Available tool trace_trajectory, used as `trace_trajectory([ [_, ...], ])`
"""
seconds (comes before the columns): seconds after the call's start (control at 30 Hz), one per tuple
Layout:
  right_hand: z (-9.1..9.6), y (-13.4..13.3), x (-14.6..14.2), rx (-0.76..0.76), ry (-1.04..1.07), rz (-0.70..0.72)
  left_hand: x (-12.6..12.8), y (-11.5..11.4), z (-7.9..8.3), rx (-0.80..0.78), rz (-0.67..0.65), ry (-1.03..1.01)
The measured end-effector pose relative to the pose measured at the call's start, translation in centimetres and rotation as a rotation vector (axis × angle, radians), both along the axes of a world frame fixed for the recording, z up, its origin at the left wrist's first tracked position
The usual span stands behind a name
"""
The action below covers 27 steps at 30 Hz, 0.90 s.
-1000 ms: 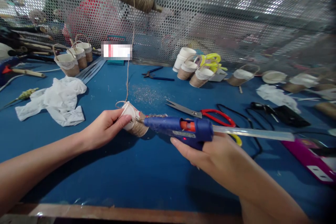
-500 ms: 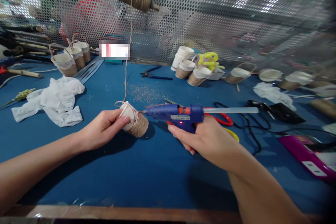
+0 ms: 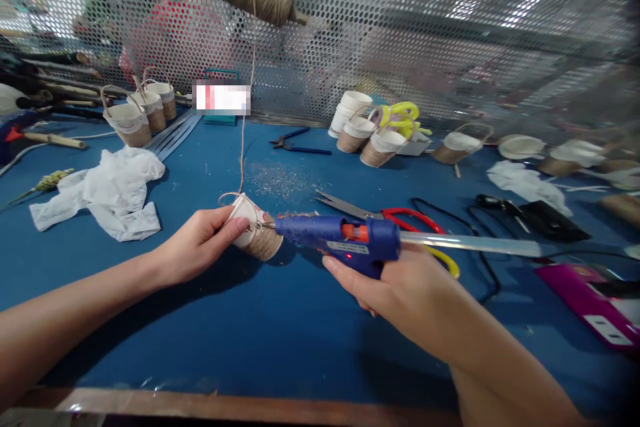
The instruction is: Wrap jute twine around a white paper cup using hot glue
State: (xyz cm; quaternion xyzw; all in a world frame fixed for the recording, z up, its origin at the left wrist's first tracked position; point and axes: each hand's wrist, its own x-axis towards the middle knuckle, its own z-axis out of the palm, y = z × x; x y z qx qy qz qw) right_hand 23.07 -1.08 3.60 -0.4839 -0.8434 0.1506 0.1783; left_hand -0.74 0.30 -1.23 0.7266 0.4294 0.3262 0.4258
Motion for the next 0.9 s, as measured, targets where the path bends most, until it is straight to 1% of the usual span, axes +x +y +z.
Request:
trace_trajectory([
  [0.13, -0.5, -0.4, 0.2, 0.179, -0.067, 0.139, 0.2, 0.0, 0.1, -0.016, 0.0, -0.044],
  [0.2, -0.6, -0.5, 0.1, 0.214, -0.102, 0.169, 0.2, 0.0, 0.0, -0.023, 0.009, -0.052],
  [0.4, 0.0, 0.1, -0.3, 0.006, 0.008, 0.006, 0.0, -0.1, 0.0, -0.004, 0.026, 0.007],
  [0.47, 0.2, 0.5, -0.3, -0.099, 0.049, -0.053, 0.0, -0.1, 0.0, 0.001, 0.036, 0.05],
  [0.57, 0.5, 0.9, -0.5, -0.303, 0.139, -0.146, 0.0, -0.2, 0.0, 0.006, 0.04, 0.089],
  [0.63, 0.5, 1.1, -0.7, -0.379, 0.176, -0.186, 0.0, -0.3, 0.0, 0.029, 0.024, 0.091],
  [0.77, 0.4, 1.4, -0.8, -0.441, 0.206, -0.192, -0.1, -0.3, 0.1, 0.074, -0.005, 0.118],
  [0.9, 0.0, 1.9, -0.4, -0.499, 0.279, -0.142, 0.0, -0.3, 0.1, 0.093, 0.01, 0.113],
])
